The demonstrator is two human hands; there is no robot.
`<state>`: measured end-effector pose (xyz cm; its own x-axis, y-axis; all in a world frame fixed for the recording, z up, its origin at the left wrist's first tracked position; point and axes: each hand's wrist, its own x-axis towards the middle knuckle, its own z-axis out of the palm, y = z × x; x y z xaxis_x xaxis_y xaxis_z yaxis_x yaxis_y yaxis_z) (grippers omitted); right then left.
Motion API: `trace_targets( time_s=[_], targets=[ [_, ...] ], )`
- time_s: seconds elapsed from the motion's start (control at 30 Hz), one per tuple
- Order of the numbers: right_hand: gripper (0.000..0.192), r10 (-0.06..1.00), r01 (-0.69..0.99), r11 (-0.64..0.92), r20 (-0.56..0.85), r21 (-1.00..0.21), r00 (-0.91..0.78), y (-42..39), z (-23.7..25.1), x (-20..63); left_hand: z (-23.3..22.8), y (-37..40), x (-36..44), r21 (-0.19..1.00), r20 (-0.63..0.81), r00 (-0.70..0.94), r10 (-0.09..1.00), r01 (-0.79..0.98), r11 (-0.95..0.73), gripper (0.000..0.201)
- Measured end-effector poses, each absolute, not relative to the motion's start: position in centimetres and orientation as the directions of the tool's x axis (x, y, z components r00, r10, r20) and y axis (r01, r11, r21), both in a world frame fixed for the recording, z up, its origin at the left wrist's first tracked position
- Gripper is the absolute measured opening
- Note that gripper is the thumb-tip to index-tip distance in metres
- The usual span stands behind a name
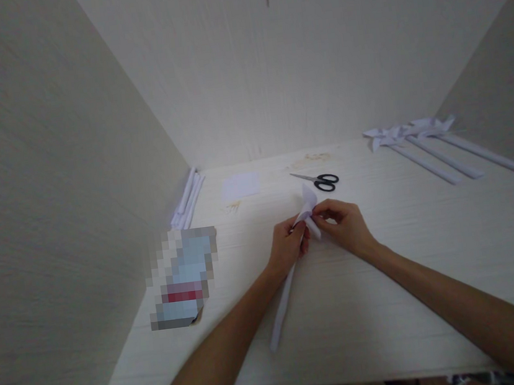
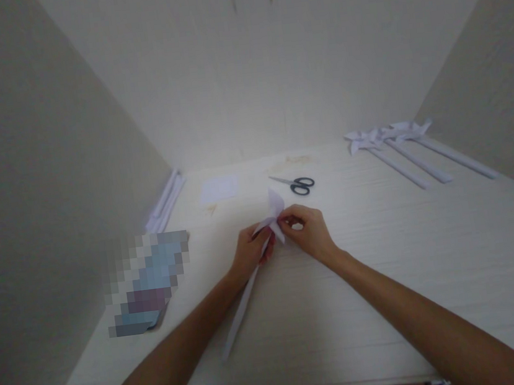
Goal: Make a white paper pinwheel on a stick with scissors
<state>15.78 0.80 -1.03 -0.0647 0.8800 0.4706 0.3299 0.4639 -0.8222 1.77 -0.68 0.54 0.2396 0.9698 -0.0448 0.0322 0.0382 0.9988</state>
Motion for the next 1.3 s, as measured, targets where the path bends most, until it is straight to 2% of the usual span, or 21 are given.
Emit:
trace_targets(
  time_s=[0.2,0.33,0.5,0.73,0.87,1.1,1.3],
  targets=[
    [0.011,0.875,0.345,0.466,0.481,-0.815,-0.045,0.79,-1.06,15.77,0.42,-0.37,1.61,0.999,-0.051,0.203,0.978,-0.008,0.053,0.026],
    [0.012,0.871,0.432,0.455,0.490,-0.779,-0.032,0.60,-0.95,15.80,0.22,-0.21,1.54,0.999,-0.036,0.176,0.984,-0.024,0.041,0.027],
    [0.014,0.856,0.608,0.468,0.501,-0.642,-0.130,0.47,-0.71,15.76,0.07,-0.20,1.53,0.999,-0.034,0.176,0.984,-0.024,0.039,0.027],
    [0.022,0.836,0.714,0.501,0.486,-0.489,-0.254,0.40,-0.64,15.57,0.43,-0.74,1.84,0.999,-0.014,0.181,0.983,0.035,0.008,0.027],
    [0.024,0.845,0.727,0.488,0.469,-0.482,-0.257,0.36,-0.64,15.66,0.51,-0.95,1.94,0.996,-0.027,0.182,0.983,0.090,0.011,0.028],
    [0.021,0.758,0.694,0.588,0.583,-0.417,-0.292,0.04,-0.74,15.81,0.74,-0.87,1.65,0.995,-0.061,0.209,0.976,0.096,0.042,0.027],
    [0.021,0.783,0.707,0.562,0.552,-0.431,-0.286,0.12,-0.81,15.72,1.01,-1.01,1.61,0.996,-0.031,0.229,0.973,0.092,0.010,0.031]
  ],
)
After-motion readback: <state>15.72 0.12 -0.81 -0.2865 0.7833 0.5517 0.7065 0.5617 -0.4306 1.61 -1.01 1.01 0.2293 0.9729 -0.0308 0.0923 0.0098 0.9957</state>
